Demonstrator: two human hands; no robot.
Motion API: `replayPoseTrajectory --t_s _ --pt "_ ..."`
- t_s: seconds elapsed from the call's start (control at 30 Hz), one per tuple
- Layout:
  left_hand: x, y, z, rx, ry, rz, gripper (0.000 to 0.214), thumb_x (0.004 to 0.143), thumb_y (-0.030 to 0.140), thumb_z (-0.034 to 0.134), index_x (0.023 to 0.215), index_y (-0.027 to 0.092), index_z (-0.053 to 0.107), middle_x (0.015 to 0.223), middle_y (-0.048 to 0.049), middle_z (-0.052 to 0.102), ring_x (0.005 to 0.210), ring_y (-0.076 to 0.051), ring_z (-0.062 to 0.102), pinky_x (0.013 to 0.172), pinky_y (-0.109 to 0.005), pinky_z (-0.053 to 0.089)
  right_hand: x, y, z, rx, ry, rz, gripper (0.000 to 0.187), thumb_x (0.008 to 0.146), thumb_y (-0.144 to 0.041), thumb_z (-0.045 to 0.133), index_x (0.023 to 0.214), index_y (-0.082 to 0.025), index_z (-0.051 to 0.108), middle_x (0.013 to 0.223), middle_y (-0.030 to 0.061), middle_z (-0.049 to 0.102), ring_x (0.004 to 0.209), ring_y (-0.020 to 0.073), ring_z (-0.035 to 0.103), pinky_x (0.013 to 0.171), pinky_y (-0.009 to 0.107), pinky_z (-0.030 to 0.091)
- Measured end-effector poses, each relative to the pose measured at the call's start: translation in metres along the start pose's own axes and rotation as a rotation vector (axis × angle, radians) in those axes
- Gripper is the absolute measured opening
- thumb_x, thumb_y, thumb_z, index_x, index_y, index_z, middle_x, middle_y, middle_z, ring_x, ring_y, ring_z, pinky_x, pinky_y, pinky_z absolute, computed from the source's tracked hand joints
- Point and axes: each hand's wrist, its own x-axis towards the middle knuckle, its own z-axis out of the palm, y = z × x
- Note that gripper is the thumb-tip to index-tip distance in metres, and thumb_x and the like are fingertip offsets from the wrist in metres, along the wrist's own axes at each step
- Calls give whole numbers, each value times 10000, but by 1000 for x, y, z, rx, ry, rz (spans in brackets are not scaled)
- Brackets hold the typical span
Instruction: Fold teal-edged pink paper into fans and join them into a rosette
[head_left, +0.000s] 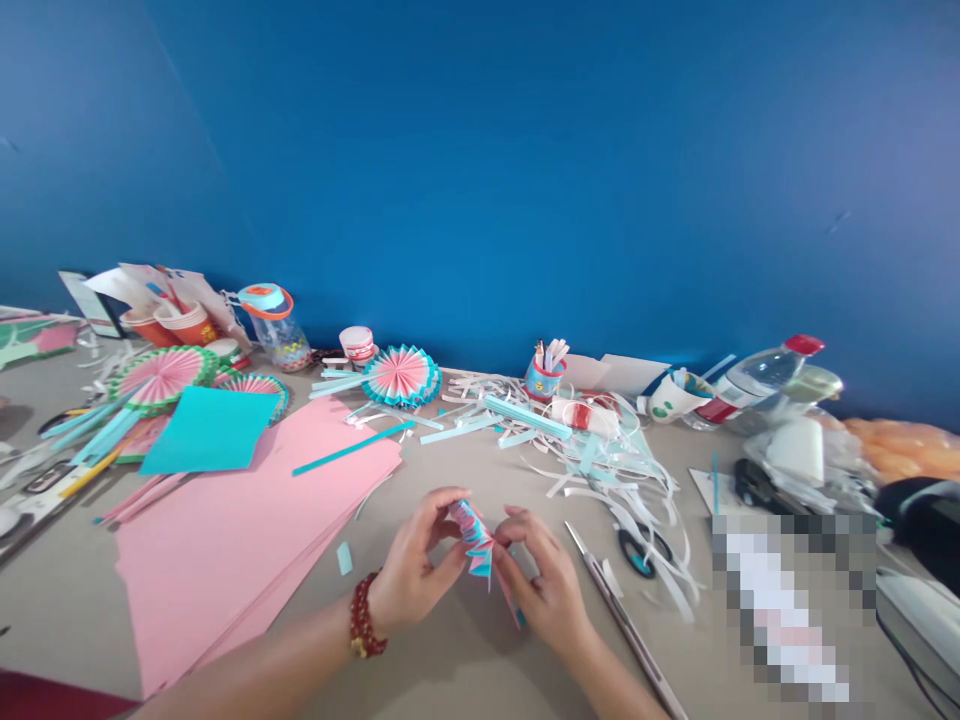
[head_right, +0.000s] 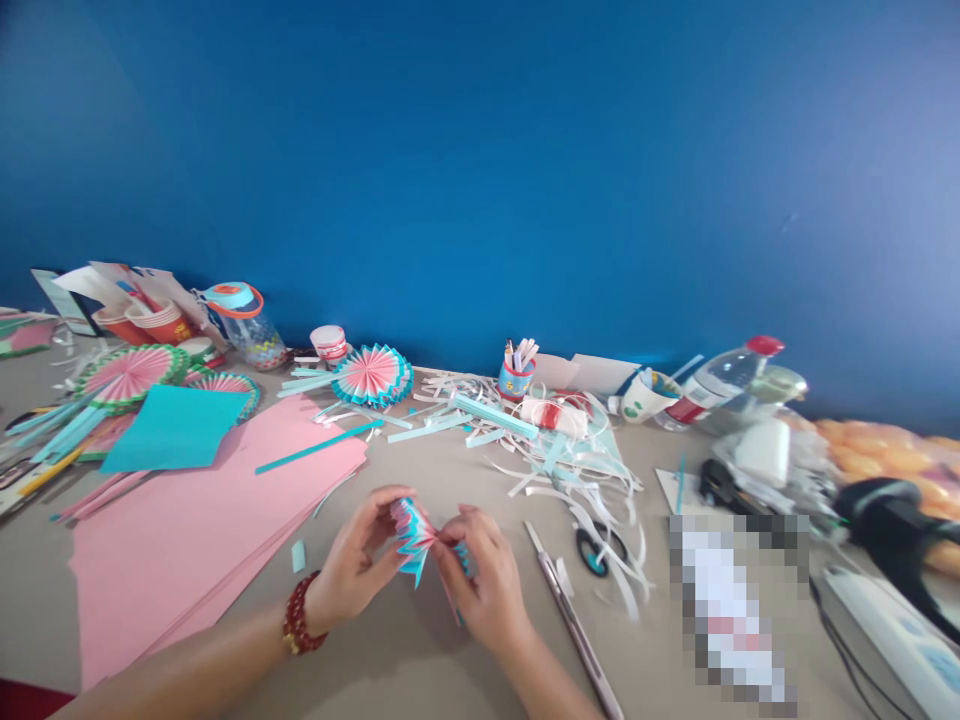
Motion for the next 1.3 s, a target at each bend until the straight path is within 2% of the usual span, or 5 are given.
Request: replayPoseTrajectory --t_s 0.4,0.77,0.97,1.17,1.3 --pt "1 7 2 3 -33 44 565 861 114 580 1372 259 387 1151 -102 574 1046 -216 616 944 -400 530 0 -3 -1 10 -4 9 77 933 -180 530 911 -249 557 772 -16 626 734 160 624 985 399 483" --pt "-1 0 2 2 -29 43 561 879 201 642 1372 252 380 1159 -96 553 1040 -198 597 945 -366 515 -4 3 2 -5 -13 26 74 932 -183 536 906 -245 567 799 -3 640 787 170 634 997 407 482" --pt "-2 -3 3 74 -15 16 819 710 255 842 1387 274 381 1187 -90 550 1053 -222 589 954 -376 509 -3 3 2 -23 -21 47 63 935 -202 540 905 -245 575 804 0 646 801 174 641 999 409 485" --pt "-2 2 5 45 25 21 520 891 195 624 1358 246 399 1135 -84 563 1009 -184 602 931 -357 521 1 -6 2 -39 0 29 87 938 -216 537 867 -247 576 776 7 655 791 182 646 961 396 505" --pt "-3 1 4 33 11 24 487 917 167 565 1367 228 390 1148 -92 562 1033 -189 598 956 -369 510 2 -7 2 -17 -5 32 82 941 -219 534 875 -243 576 770 7 654 777 179 648 968 405 505"
